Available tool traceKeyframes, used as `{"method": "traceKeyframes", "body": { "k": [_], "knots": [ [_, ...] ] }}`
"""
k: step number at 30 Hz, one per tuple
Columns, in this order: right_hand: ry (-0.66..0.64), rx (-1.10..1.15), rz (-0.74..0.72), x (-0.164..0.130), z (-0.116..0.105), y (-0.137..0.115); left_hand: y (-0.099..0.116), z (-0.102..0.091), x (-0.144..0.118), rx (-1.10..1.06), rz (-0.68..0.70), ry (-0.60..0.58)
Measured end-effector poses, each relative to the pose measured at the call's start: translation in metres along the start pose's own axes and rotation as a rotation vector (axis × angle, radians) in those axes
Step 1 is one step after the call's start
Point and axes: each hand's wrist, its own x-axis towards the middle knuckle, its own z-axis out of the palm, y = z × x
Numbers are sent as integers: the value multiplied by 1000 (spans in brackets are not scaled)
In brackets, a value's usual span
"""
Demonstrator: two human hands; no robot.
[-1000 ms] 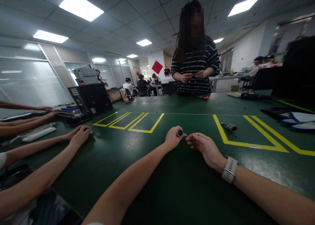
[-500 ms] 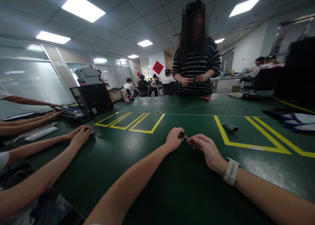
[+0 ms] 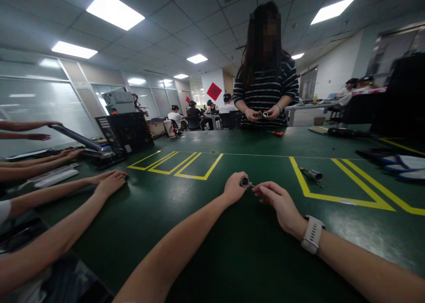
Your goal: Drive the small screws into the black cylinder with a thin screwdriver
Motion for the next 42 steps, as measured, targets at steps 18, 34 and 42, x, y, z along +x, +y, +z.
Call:
{"method": "traceKeyframes", "body": {
  "k": [18, 34, 42],
  "knots": [
    [-88, 186, 135, 2, -2, 2, -3, -1, 0, -75, -16, 30],
    [-30, 60, 46, -4, 4, 2, -1, -1, -2, 37, -49, 22],
    [-52, 245, 182, 0, -1, -5, -2, -1, -2, -86, 36, 7]
  ]
}}
